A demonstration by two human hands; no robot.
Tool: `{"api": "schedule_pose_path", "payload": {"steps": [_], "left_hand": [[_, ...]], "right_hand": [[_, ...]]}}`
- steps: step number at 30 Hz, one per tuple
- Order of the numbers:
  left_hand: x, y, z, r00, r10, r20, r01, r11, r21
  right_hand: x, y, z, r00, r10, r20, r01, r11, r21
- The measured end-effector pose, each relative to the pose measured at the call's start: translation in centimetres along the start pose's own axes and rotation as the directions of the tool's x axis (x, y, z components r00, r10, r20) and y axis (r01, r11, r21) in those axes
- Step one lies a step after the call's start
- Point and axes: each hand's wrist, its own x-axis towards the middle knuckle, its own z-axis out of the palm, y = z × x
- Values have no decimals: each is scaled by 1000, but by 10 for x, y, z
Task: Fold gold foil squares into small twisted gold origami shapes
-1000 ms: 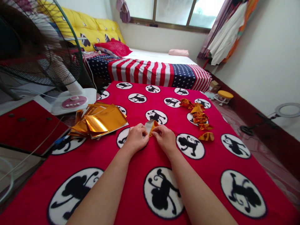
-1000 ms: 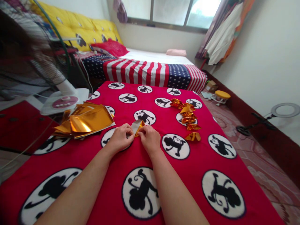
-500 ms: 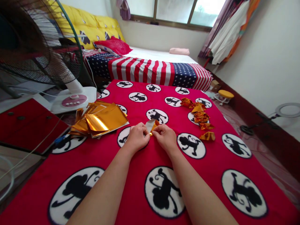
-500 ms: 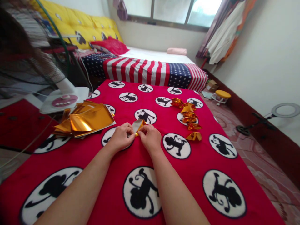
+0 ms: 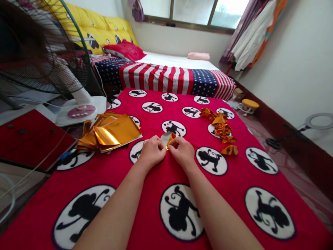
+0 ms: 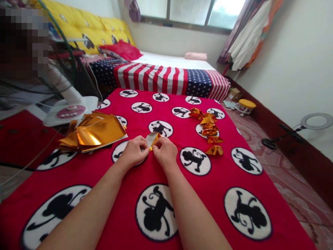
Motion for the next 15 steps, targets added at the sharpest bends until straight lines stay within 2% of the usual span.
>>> {"api": "schedule_pose_path", "payload": {"steps": [9,15], "left_hand": [[0,1,-1,1000,-31,2,31,999,20],[0,-1,-4,997,-40,73,39,999,9]], "right_hand": [[2,-1,-1,998,51,43,-51,999,0],[3,0,-1,998,41,54,-42,999,24]]}}
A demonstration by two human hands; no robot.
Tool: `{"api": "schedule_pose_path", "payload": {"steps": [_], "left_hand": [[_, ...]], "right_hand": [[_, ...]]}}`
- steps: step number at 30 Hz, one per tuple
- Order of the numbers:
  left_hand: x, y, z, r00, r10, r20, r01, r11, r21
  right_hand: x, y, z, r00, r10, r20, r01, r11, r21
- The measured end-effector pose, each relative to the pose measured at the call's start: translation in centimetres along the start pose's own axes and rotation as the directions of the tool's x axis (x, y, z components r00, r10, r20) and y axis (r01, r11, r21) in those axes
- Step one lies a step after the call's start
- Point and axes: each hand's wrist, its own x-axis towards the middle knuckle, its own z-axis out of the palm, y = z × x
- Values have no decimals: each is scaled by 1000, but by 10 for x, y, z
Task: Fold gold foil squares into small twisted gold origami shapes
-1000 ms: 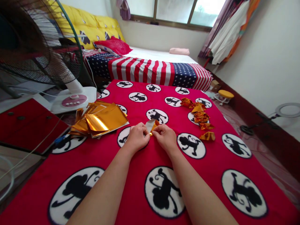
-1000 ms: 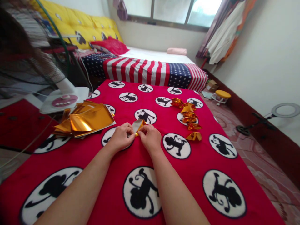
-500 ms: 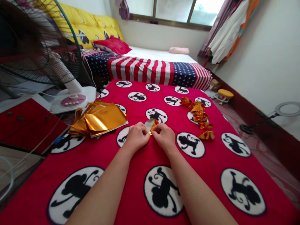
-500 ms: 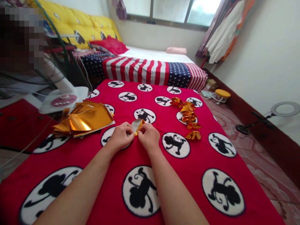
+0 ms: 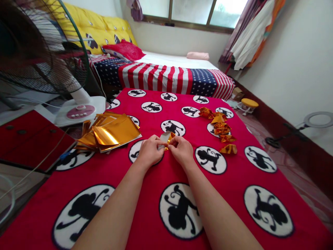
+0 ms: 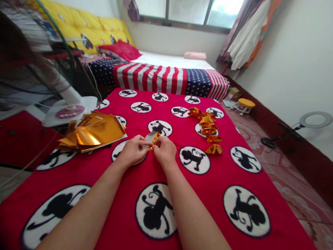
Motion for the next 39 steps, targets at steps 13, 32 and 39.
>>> {"api": "schedule_pose_path", "payload": {"steps": [13,32,39], "left_hand": [[1,-3,0,1000,-6,24,6,1000,6],[2,-2,-1,997,-49,53,50,999,-18],[2,-9,2,999,38,19,-38,999,-16]], "right_hand": [[0,9,2,995,-81,-51,85,993,86],[-2,5,3,999,-44,-5,44,998,52],[-7,5,4,993,-111,-33,113,991,74]]}}
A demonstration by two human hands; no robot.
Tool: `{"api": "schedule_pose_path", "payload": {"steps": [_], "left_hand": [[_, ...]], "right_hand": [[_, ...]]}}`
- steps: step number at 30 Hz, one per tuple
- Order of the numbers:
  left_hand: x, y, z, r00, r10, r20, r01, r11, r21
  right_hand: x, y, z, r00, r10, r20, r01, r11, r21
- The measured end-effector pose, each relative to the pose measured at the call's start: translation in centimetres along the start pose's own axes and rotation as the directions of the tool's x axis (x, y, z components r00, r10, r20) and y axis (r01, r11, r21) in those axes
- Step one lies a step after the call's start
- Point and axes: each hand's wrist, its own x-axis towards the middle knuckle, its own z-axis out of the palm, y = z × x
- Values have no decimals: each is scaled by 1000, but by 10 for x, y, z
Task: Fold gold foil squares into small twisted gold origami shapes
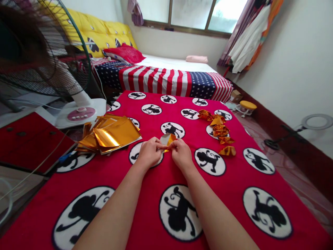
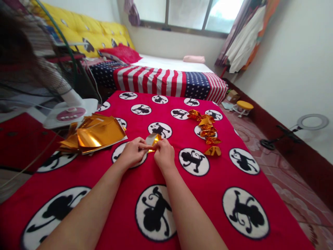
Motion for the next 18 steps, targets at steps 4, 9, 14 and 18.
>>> {"api": "schedule_pose_path", "payload": {"steps": [4,9,14,18], "left_hand": [[-1,-3,2,997,35,-62,-41,995,-92],[1,-3,1,955,-59,-291,-1,979,-202],[4,-4,1,931,-147,-335,48,957,-287],[3,-7,-4,941,-131,-312,34,954,-298]], "right_hand": [[-1,-1,0,995,-100,-4,100,995,22],[3,2,-3,979,-203,-13,203,977,68],[2,3,-4,973,-230,-16,231,969,87],[0,2,-4,980,-199,-9,199,977,71]]}}
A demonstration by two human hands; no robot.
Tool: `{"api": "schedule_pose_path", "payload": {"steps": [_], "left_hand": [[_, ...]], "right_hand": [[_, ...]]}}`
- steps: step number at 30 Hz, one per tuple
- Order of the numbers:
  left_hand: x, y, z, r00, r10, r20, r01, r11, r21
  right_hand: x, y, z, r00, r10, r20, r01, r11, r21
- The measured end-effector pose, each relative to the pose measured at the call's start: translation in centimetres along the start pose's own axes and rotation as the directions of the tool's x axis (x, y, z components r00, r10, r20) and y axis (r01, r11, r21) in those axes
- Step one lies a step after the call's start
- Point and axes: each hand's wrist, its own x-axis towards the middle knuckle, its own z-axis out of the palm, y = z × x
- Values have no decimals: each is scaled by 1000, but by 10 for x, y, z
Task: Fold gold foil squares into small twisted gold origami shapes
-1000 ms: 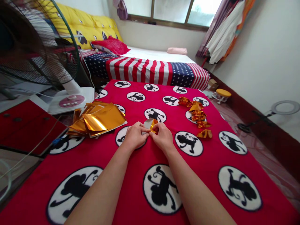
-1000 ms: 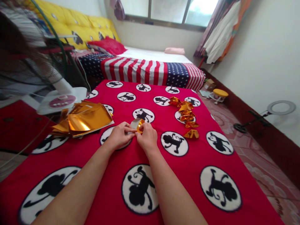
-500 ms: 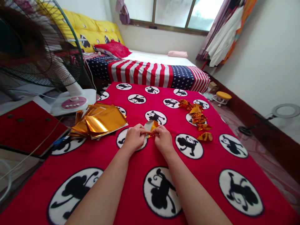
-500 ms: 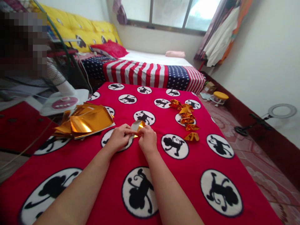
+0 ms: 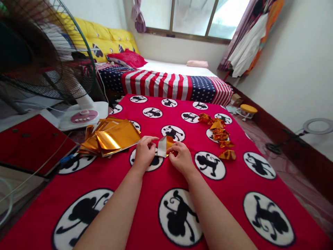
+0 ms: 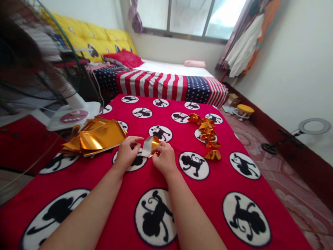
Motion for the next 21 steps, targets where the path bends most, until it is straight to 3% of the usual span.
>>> {"api": "schedule_pose_path", "payload": {"steps": [3,7,12,21], "left_hand": [[1,-2,-10,989,55,138,-55,998,-6],[5,-4,-23,943,101,317,-104,995,-9],[7,-3,-25,928,92,360,-111,993,32],[6,-6,-18,908,179,380,-236,965,111]], "right_hand": [[0,1,0,1000,13,6,-13,1000,20],[0,3,0,1000,21,4,-22,999,46],[1,2,0,998,53,14,-53,998,22],[1,-3,1,994,110,23,-109,993,-49]]}}
